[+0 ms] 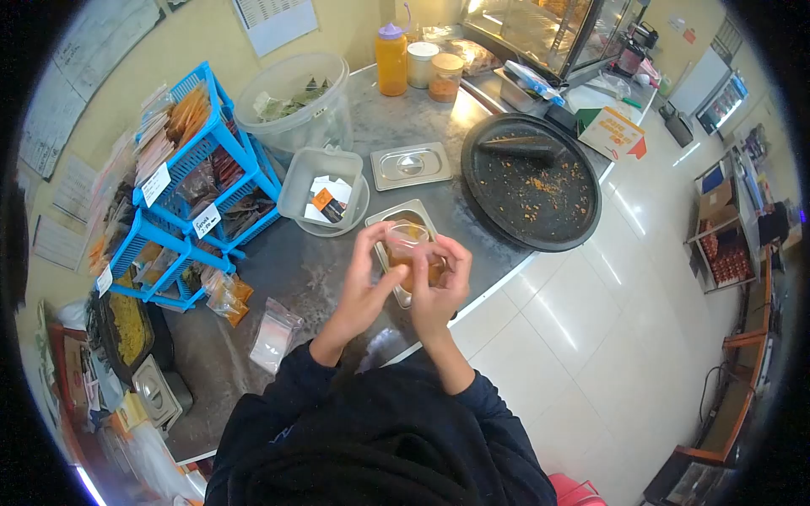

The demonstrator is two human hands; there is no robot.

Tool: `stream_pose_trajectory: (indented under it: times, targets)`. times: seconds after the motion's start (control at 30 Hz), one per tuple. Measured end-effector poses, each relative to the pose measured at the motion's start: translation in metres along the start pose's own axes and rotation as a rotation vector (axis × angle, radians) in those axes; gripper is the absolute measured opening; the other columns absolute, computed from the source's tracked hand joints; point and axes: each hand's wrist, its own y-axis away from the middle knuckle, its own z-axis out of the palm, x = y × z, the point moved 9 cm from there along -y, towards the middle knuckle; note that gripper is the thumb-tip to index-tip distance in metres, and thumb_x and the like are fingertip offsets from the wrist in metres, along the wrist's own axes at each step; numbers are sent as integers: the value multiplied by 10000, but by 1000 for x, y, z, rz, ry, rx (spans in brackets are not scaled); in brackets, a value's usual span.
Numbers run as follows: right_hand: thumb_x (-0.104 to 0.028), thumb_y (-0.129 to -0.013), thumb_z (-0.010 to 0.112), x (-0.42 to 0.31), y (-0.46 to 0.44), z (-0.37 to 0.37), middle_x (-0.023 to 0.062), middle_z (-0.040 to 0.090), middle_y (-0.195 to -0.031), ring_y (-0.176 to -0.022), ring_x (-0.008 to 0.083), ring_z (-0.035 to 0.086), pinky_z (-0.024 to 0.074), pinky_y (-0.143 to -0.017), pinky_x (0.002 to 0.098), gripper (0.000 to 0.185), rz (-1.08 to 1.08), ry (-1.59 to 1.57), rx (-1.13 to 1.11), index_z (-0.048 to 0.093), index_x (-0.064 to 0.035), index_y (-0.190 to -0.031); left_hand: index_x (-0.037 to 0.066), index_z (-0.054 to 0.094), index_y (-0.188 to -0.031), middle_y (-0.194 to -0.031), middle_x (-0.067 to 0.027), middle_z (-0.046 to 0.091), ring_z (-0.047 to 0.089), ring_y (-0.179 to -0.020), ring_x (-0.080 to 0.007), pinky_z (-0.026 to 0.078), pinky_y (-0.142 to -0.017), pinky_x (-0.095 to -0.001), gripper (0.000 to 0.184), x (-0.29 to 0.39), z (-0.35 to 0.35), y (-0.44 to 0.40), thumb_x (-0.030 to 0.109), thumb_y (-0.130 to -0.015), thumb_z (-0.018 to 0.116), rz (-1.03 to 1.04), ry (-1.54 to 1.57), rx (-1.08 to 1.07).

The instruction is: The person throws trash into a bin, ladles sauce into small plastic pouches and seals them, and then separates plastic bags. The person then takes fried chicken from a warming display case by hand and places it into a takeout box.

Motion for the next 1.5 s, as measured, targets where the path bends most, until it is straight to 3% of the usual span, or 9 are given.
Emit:
stream_pose_trajectory:
  times: [0.27, 0.37, 0.57, 0.77, 0.97, 1.07, 1.2, 1.3, 1.5]
  targets:
    - [-5, -854, 600, -12, 1, 6, 109, 590, -1021, -899, 123, 572, 455, -822, 259, 204, -13, -99, 23, 548, 43, -1045, 31, 566, -1033, -909, -70, 647, 603, -914, -211, 356, -976, -413, 330, 19, -38, 17, 17, -736, 708, 153, -94, 354]
    - [-1, -859, 591, -14, 2, 5, 107, 589, -1016, -900, 123, 575, 455, -818, 248, 197, 34, -153, 18, 545, 43, -1045, 18, 557, -1005, -925, -78, 646, 627, -862, -186, 368, -976, -415, 360, 49, -35, 30, -26, -696, 736, 361, -337, 348]
    - [12, -856, 591, -29, 14, 13, 108, 588, -1000, -871, 129, 585, 459, -808, 246, 192, 18, -210, -23, 539, 47, -1037, 72, 615, -985, -896, -52, 673, 634, -849, -180, 346, -981, -444, 351, 54, -47, 50, 21, -674, 767, 492, -289, 560]
    - [-63, -876, 582, -50, 21, 22, 82, 557, -976, -846, 115, 557, 472, -762, 244, 160, -61, -203, -116, 543, 15, -1010, 48, 658, -849, -858, -69, 649, 612, -842, -224, 391, -930, -430, 167, 73, -60, 55, -5, -700, 712, 547, -463, 561]
    - [26, -798, 646, -59, 20, 42, 79, 495, -937, -897, 148, 536, 460, -871, 314, 118, 14, -351, -462, 630, 18, -915, 84, 677, -860, -877, -48, 551, 523, -867, -201, 355, -900, -385, 145, 56, -87, 53, 47, -724, 711, 244, -145, 622]
    - [-19, -749, 703, -63, 12, 53, 62, 478, -906, -878, 170, 516, 381, -979, 412, 86, 56, -361, -668, 688, -38, -831, 106, 665, -844, -958, -47, 489, 440, -983, -215, 305, -930, -386, 86, 40, -89, 44, 126, -764, 692, 31, -70, 224]
    - [-109, -677, 754, -87, 14, 78, 22, 430, -827, -857, 207, 479, 181, -1088, 507, 153, -251, -56, -1343, 709, -138, -820, 177, 636, -840, -1022, -15, 429, 339, -1106, -238, 181, -1014, -456, 103, 52, -87, 60, 280, -830, 633, -9, -236, -453]
    - [-137, -696, 740, -105, 41, 98, 10, 386, -769, -848, 198, 471, 168, -1089, 532, 115, -422, 96, -1679, 696, -153, -802, 196, 619, -850, -1018, -12, 409, 328, -1128, -238, 119, -1046, -496, 84, 66, -96, 74, 279, -845, 611, 190, -537, -644]
    - [-238, -715, 726, -158, 49, 123, -1, 365, -713, -752, 173, 486, 238, -1064, 547, 130, -721, 258, -1705, 650, -153, -778, 216, 617, -921, -1017, -13, 430, 383, -1114, -251, 88, -1062, -531, 121, 123, -121, 89, 255, -811, 648, 417, -881, -545]
